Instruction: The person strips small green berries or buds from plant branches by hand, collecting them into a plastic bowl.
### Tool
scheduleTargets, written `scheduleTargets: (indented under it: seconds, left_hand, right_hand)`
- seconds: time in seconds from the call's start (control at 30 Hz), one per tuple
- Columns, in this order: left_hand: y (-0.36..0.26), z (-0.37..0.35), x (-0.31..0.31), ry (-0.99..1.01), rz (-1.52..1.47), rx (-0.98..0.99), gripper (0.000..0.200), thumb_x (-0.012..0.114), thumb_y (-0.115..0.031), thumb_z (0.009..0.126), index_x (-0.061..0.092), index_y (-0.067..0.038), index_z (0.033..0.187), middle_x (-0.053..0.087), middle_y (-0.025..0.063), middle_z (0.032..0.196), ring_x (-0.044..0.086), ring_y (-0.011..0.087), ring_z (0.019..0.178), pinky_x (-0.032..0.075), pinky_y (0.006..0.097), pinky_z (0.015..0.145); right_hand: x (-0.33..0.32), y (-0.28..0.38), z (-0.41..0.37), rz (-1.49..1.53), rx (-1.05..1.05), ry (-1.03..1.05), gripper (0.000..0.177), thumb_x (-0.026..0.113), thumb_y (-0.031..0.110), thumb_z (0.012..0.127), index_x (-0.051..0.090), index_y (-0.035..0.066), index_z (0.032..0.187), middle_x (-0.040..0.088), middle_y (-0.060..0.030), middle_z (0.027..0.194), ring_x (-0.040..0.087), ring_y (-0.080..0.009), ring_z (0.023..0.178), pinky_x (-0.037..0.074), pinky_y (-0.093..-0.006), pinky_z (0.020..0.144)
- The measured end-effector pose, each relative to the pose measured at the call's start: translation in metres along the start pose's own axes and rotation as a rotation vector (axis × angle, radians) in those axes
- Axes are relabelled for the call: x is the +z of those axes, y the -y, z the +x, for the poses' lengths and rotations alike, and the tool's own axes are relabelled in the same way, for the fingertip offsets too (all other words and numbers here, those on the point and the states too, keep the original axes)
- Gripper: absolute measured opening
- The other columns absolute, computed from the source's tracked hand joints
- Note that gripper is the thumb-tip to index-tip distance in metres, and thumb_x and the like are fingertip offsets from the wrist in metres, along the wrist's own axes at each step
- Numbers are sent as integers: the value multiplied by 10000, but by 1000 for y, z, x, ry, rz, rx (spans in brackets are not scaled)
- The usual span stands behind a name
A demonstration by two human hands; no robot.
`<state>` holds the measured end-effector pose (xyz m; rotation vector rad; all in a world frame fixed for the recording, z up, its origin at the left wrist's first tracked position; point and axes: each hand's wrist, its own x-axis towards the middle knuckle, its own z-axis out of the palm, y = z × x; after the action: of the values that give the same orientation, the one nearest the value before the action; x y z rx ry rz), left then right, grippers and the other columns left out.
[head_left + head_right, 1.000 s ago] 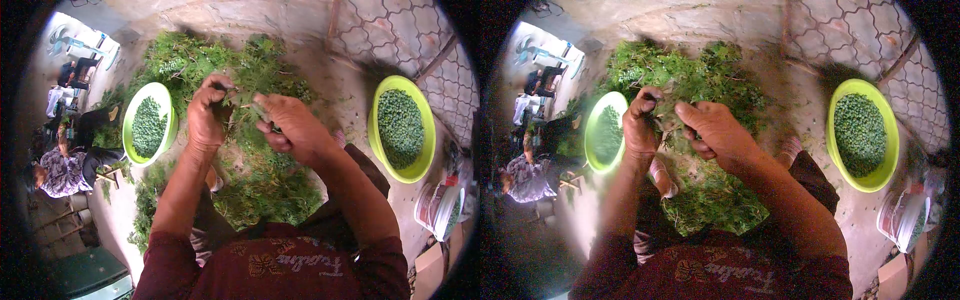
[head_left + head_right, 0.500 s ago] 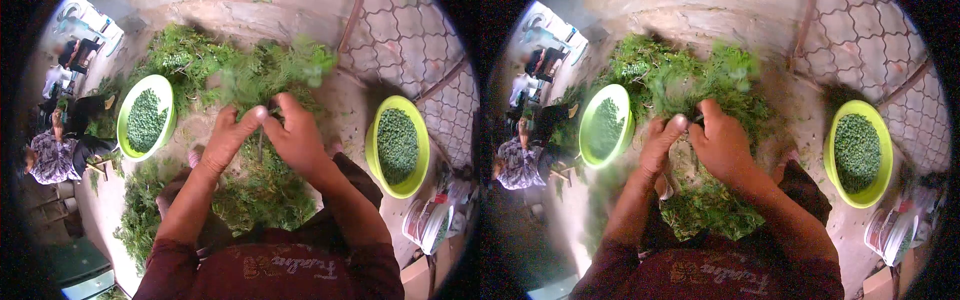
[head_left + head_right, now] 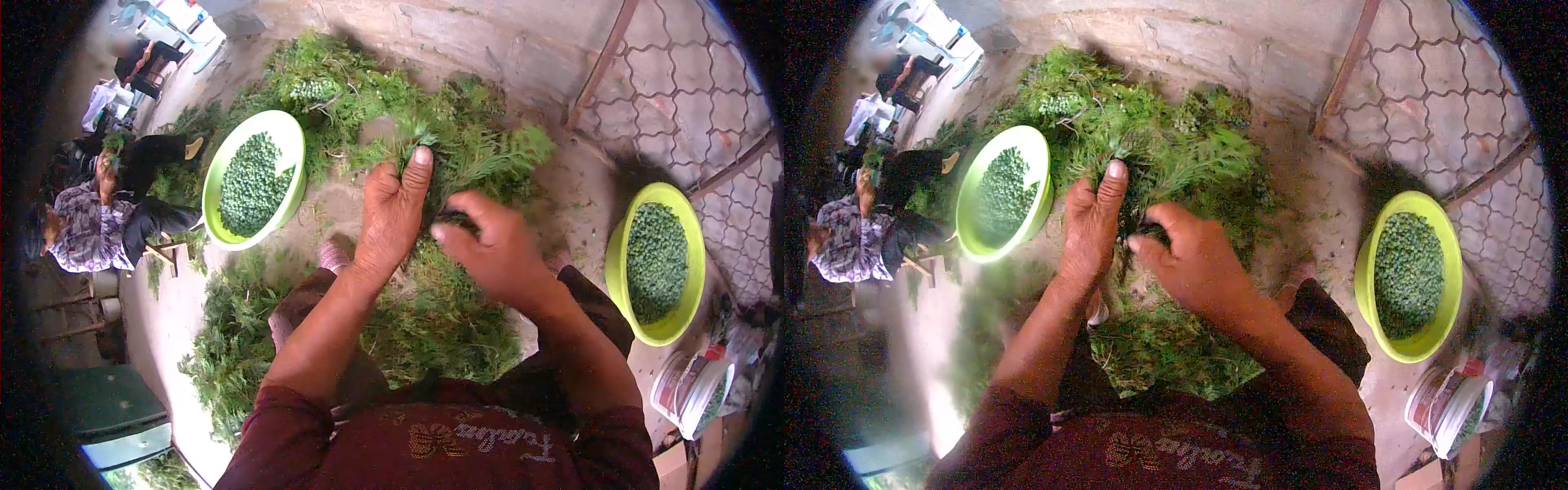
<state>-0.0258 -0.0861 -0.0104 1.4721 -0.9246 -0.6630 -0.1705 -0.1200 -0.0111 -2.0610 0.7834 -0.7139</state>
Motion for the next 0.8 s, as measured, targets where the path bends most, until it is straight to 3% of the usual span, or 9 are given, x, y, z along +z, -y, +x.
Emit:
scheduleTargets:
  seconds: [0.07, 0.17, 0.23, 0.3, 0.37, 0.57, 0.67, 0.73, 0.8]
  left_hand:
    - [-10, -3, -1, -15, 89, 62, 284, 544, -259, 912, 585, 6, 818, 556, 6, 697, 451, 69, 661, 408, 277, 574]
    - [-17, -11, 0, 156, 79, 72, 270, 534, -235, 918, 584, 23, 851, 554, 14, 685, 449, 76, 656, 412, 277, 578]
    - [-16, -16, 3, 241, 26, -3, 244, 539, -207, 914, 587, 30, 883, 551, 13, 670, 450, 80, 647, 410, 281, 567]
    - [-9, -15, 0, 275, 134, 61, 191, 540, -166, 909, 587, 18, 891, 547, 14, 659, 449, 83, 636, 407, 275, 556]
    - [-4, -16, -2, 407, 26, 125, 152, 535, -134, 904, 586, 8, 885, 545, 15, 652, 447, 83, 629, 405, 277, 548]
    - [-10, -17, -9, 524, 31, 68, 152, 534, -118, 898, 567, -12, 1002, 577, 38, 753, 485, 102, 712, 431, 281, 647]
    - [-12, -14, -12, 607, 35, 100, 172, 537, -120, 899, 566, -19, 1034, 593, 30, 792, 502, 97, 743, 438, 276, 676]
    - [-16, -13, -12, 646, 60, 139, 179, 542, -126, 899, 570, -20, 1041, 604, 19, 808, 510, 90, 752, 441, 270, 681]
    - [-21, -13, -12, 590, 10, -112, 199, 576, -145, 886, 585, -24, 1043, 618, -8, 844, 523, 70, 775, 448, 254, 691]
  right_hand:
    - [-15, 1, 7, 211, -109, -199, 267, 633, 183, 808, 534, 4, 979, 608, -154, 768, 606, -210, 681, 478, -340, 643]
    - [-30, 9, 15, 255, -82, -377, 248, 651, 167, 806, 557, -4, 959, 603, -116, 806, 552, -125, 727, 458, -272, 678]
    - [-26, 7, 17, 303, -62, -371, 274, 656, 149, 800, 538, -5, 993, 595, -131, 790, 554, -128, 706, 457, -270, 657]
    - [-21, 2, 17, 301, -53, -197, 336, 663, 155, 795, 513, -4, 1050, 599, -154, 816, 575, -142, 724, 468, -287, 672]
    - [-22, 3, 16, 183, -121, -220, 401, 669, 155, 790, 486, -2, 1110, 601, -174, 845, 601, -164, 761, 478, -301, 697]
    - [-25, -2, 15, 379, -101, -156, 471, 684, 188, 774, 476, 1, 1153, 605, -182, 851, 618, -186, 802, 484, -309, 719]
    - [-35, 1, 13, 438, -8, 0, 419, 690, 195, 765, 502, -5, 1080, 608, -157, 861, 600, -178, 781, 482, -312, 702]
    - [-42, 0, 15, 246, 7, 89, 316, 682, 155, 762, 512, -10, 972, 607, -123, 879, 563, -164, 752, 472, -312, 668]
    - [-46, 2, 16, 198, -30, 51, 273, 672, 134, 766, 507, -5, 934, 595, -97, 865, 535, -142, 738, 462, -301, 648]
